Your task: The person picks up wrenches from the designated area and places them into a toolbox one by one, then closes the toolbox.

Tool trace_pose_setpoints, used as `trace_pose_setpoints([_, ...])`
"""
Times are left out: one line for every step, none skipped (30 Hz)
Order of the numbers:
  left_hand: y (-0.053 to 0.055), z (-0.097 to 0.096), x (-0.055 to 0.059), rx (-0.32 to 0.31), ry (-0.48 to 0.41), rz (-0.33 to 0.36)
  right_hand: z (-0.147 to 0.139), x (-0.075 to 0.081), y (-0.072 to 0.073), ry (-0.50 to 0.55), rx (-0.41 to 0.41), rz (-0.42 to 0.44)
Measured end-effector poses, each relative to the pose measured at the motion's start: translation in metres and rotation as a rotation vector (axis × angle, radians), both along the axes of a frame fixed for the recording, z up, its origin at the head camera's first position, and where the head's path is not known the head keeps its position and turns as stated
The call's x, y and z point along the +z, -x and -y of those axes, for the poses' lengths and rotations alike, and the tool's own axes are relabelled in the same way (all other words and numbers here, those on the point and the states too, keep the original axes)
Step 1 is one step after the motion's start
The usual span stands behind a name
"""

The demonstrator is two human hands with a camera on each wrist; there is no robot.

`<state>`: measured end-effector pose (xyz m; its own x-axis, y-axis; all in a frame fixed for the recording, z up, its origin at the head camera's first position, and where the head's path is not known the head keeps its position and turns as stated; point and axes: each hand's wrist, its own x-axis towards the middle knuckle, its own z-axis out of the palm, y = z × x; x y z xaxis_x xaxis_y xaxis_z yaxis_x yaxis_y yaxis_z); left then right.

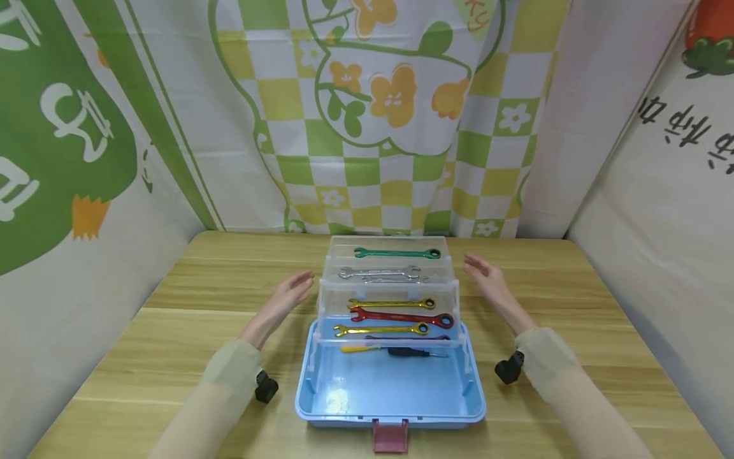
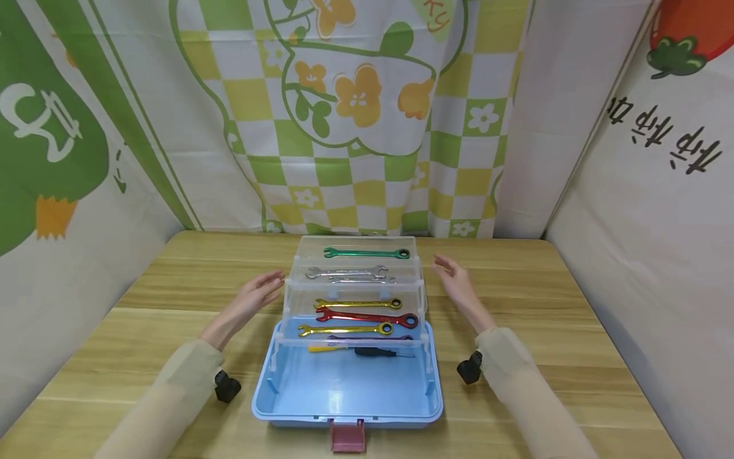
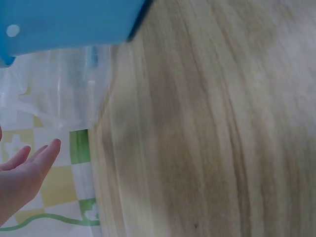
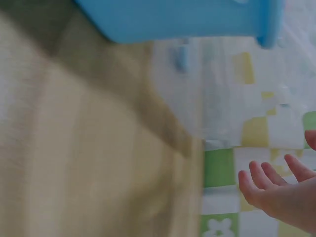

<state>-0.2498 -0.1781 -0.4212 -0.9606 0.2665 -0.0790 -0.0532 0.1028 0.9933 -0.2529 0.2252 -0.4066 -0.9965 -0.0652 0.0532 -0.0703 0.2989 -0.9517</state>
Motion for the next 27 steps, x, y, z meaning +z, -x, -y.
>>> trace_pose_setpoints([0.002,-0.001,-0.001,-0.001,-0.004,0.006,0.000,-0.004,0.000,0.010,0.011,0.024])
trace_pose_setpoints([0.004,-0.002,-0.003,-0.002,-0.015,0.015,-0.001,-0.008,0.000,0.026,0.016,0.047])
trace_pose_setpoints([0.006,-0.003,-0.004,-0.008,-0.027,0.026,-0.001,-0.012,0.000,0.056,0.020,0.065])
trace_pose_setpoints([0.008,-0.004,-0.006,-0.014,-0.037,0.036,0.000,-0.016,-0.001,0.078,0.019,0.084])
trace_pose_setpoints([0.009,-0.005,-0.008,-0.026,-0.043,0.041,0.000,-0.020,-0.001,0.103,0.032,0.102])
trace_pose_setpoints([0.011,-0.006,-0.009,-0.034,-0.053,0.051,0.000,-0.023,-0.001,0.129,0.045,0.126])
trace_pose_setpoints([0.012,-0.007,-0.011,-0.046,-0.062,0.061,0.000,-0.026,-0.002,0.157,0.065,0.150])
trace_pose_setpoints([0.012,-0.008,-0.012,-0.052,-0.074,0.075,-0.001,-0.029,-0.002,0.199,0.086,0.183])
trace_pose_setpoints([0.013,-0.008,-0.014,-0.059,-0.073,0.082,-0.001,-0.032,-0.004,0.239,0.117,0.215])
trace_pose_setpoints([0.014,-0.009,-0.015,-0.069,-0.067,0.088,-0.001,-0.034,-0.005,0.261,0.143,0.245])
trace_pose_setpoints([0.014,-0.010,-0.016,-0.082,-0.063,0.089,-0.001,-0.035,-0.006,0.284,0.173,0.273])
trace_pose_setpoints([0.014,-0.011,-0.016,-0.088,-0.064,0.095,-0.001,-0.036,-0.007,0.310,0.188,0.298])
trace_pose_setpoints([0.015,-0.011,-0.017,-0.093,-0.062,0.099,-0.002,-0.037,-0.008,0.335,0.197,0.317])
trace_pose_setpoints([0.015,-0.012,-0.018,-0.100,-0.057,0.102,-0.001,-0.037,-0.009,0.357,0.200,0.336])
trace_pose_setpoints([0.015,-0.012,-0.019,-0.109,-0.048,0.098,0.000,-0.037,-0.010,0.378,0.200,0.342])
trace_pose_setpoints([0.015,-0.011,-0.019,-0.118,-0.040,0.098,0.000,-0.037,-0.010,0.392,0.194,0.345])
trace_pose_setpoints([0.015,-0.012,-0.020,-0.113,-0.032,0.100,0.001,-0.037,-0.010,0.409,0.193,0.351])
trace_pose_setpoints([0.015,-0.012,-0.021,-0.112,-0.028,0.102,0.003,-0.037,-0.010,0.430,0.191,0.352])
trace_pose_setpoints([0.014,-0.012,-0.022,-0.116,-0.015,0.101,0.003,-0.037,-0.011,0.426,0.199,0.345])
trace_pose_setpoints([0.014,-0.012,-0.022,-0.124,-0.009,0.094,0.004,-0.037,-0.011,0.423,0.201,0.341])
trace_pose_setpoints([0.013,-0.013,-0.023,-0.129,-0.003,0.087,0.005,-0.037,-0.012,0.428,0.204,0.336])
trace_pose_setpoints([0.013,-0.013,-0.023,-0.129,-0.005,0.085,0.005,-0.038,-0.012,0.419,0.205,0.333])
trace_pose_setpoints([0.012,-0.014,-0.023,-0.130,-0.007,0.077,0.006,-0.038,-0.012,0.412,0.209,0.328])
trace_pose_setpoints([0.013,-0.014,-0.024,-0.132,-0.013,0.078,0.006,-0.039,-0.012,0.415,0.212,0.325])
trace_pose_setpoints([0.014,-0.014,-0.026,-0.130,-0.009,0.076,0.006,-0.040,-0.012,0.413,0.215,0.323])
trace_pose_setpoints([0.015,-0.013,-0.029,-0.144,-0.042,0.060,0.006,-0.041,-0.012,0.427,0.208,0.331])
trace_pose_setpoints([0.027,-0.007,-0.048,-0.167,-0.085,0.039,0.005,-0.041,-0.012,0.436,0.206,0.335])
